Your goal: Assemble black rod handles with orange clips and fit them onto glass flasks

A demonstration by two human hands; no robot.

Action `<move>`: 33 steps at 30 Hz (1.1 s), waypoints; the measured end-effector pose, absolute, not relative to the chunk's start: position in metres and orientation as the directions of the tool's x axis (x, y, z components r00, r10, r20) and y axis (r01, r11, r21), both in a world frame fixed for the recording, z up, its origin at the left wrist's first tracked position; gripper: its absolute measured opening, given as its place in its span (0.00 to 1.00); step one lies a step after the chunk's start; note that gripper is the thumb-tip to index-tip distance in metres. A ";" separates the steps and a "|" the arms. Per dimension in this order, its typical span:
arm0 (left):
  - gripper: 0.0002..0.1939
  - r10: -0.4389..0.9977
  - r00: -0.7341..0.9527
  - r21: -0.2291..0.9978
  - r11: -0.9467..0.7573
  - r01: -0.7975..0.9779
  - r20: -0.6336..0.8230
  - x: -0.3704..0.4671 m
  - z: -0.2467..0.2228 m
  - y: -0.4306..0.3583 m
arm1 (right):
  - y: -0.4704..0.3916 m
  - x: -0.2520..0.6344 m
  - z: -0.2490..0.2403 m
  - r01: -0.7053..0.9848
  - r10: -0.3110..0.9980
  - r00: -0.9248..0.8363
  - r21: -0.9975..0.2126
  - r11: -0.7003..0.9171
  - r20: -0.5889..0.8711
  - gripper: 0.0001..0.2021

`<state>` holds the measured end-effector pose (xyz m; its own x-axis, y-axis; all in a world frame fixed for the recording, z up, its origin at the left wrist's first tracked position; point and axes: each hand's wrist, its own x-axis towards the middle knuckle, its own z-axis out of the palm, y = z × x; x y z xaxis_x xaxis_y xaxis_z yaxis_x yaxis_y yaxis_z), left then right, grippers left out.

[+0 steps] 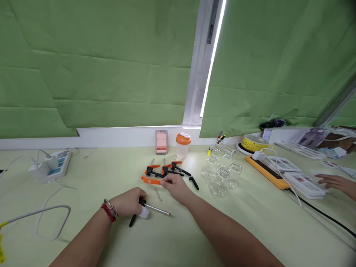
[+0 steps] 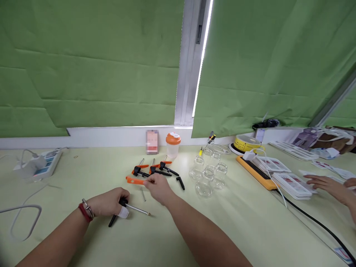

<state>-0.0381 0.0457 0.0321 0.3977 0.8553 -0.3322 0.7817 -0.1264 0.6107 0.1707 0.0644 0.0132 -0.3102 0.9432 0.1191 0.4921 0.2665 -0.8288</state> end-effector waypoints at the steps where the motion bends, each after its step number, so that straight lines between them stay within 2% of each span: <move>1: 0.12 0.858 0.408 0.652 -0.121 0.749 -0.310 -0.037 0.031 0.047 | 0.061 0.180 0.013 0.446 0.952 -0.296 -0.869 0.215 0.084 0.12; 5: 0.10 0.920 0.353 0.781 -0.091 0.618 -0.172 -0.026 0.025 0.049 | 0.042 0.215 0.011 0.243 0.965 -0.263 -0.969 0.046 -0.021 0.14; 6: 0.09 0.935 0.323 0.805 -0.080 0.588 -0.143 -0.022 0.023 0.049 | 0.036 0.223 0.010 0.009 0.959 -0.260 -0.994 -0.110 -0.109 0.13; 7: 0.08 0.948 0.294 0.826 -0.067 0.559 -0.122 -0.017 0.021 0.048 | 0.030 0.230 0.008 -0.186 0.942 -0.282 -0.953 -0.240 -0.182 0.13; 8: 0.08 0.957 0.268 0.844 -0.054 0.534 -0.108 -0.012 0.019 0.047 | 0.024 0.235 0.006 -0.308 0.922 -0.313 -0.894 -0.326 -0.229 0.14; 10: 0.08 0.971 0.221 0.869 -0.031 0.493 -0.092 -0.004 0.015 0.044 | 0.014 0.242 0.000 -0.414 0.885 -0.366 -0.801 -0.432 -0.288 0.14; 16: 0.10 0.988 0.148 0.907 -0.014 0.421 -0.053 0.008 0.014 0.034 | 0.007 0.243 -0.013 -0.417 0.847 -0.378 -0.749 -0.515 -0.372 0.13; 23: 0.12 0.996 0.088 0.941 -0.030 0.338 0.000 0.016 0.014 0.027 | 0.008 0.241 -0.010 -0.403 0.845 -0.402 -0.761 -0.508 -0.352 0.13; 26: 0.16 0.986 0.145 0.945 -0.124 0.303 0.083 0.019 0.016 0.022 | 0.007 0.240 -0.010 -0.386 0.843 -0.412 -0.773 -0.504 -0.345 0.13; 29: 0.20 0.965 0.244 0.954 -0.156 0.255 0.092 0.021 0.017 0.020 | 0.006 0.240 -0.010 -0.390 0.839 -0.436 -0.772 -0.503 -0.326 0.13; 33: 0.20 0.948 0.286 0.954 -0.204 0.218 0.138 0.021 0.019 0.019 | 0.007 0.241 -0.010 -0.377 0.831 -0.459 -0.779 -0.502 -0.314 0.13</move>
